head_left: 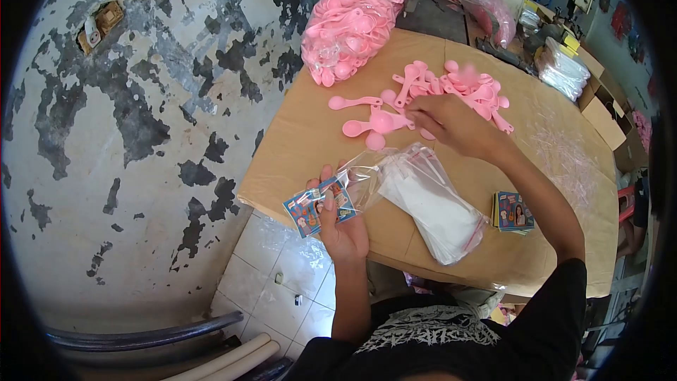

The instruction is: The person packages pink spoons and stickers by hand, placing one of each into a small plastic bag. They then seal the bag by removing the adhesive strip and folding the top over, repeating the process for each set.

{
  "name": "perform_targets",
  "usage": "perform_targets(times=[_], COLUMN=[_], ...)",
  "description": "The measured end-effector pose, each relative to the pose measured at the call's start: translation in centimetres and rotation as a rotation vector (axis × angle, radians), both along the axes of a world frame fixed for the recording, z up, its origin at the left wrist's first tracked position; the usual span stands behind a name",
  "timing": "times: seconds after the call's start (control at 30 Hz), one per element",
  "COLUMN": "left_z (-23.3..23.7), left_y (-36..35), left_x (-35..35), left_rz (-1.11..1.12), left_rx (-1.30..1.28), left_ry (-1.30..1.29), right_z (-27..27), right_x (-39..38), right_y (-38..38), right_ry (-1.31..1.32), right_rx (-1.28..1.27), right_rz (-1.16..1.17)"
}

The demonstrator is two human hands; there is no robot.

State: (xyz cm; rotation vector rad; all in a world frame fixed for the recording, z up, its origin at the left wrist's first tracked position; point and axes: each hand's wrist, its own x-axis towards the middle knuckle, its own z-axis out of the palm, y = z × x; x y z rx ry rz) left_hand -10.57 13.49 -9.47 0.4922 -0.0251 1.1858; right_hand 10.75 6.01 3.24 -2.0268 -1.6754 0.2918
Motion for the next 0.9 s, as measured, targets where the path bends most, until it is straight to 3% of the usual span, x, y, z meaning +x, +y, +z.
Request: perform_targets(times=[0.1,0.3,0.4,0.5,0.57,0.6,0.7,0.73,0.83,0.87,0.9], left_z=[0.1,0.6,0.8,1.0,1.8,2.3,1.8,3.1,3.2,3.4,3.9], left_y=[-0.2,-2.0,-3.0,-4.7,-6.6,-7.6,-8.9,-9.2,-8.5,-8.5,-8.5], left_x=[0.2,0.9,1.4,2.1,2.9,3.1,3.5,3.4,3.9,4.0,3.8], left_rz=[-0.006,-0.089,-0.142,-0.209,-0.284,-0.274,-0.498,-0.505,-0.339,-0.186,-0.137], left_rx=[0.062,0.165,0.219,0.165,0.068,-0.023,-0.014,-0.083,0.182,0.283,0.523], left_ry=[0.019,0.065,0.023,0.01,-0.041,0.045,-0.142,-0.018,0.215,0.29,0.411], right_z=[1.2,3.3,4.0,3.5,4.2,4.8,7.1,7.9,9.4,9.7,9.8], right_x=[-0.7,-2.9,-3.2,-4.5,-5.6,-5.8,-6.0,-5.5,-4.2,-4.3,-4.5], right_y=[-4.0,-8.2,-9.2,-9.4,-9.8,-10.2,-11.4,-12.5,-15.5,-16.0,-16.4], right_ry=[0.212,0.333,0.177,0.247,0.23,0.217,0.166,0.154,0.113,0.093,0.073], right_rx=[0.081,0.131,0.141,0.211,0.115,0.102,0.133,0.241,0.448,0.439,0.431], right_rz=[0.091,0.114,0.16,0.158,0.201,0.19,0.087,0.023,-0.128,-0.148,-0.17])
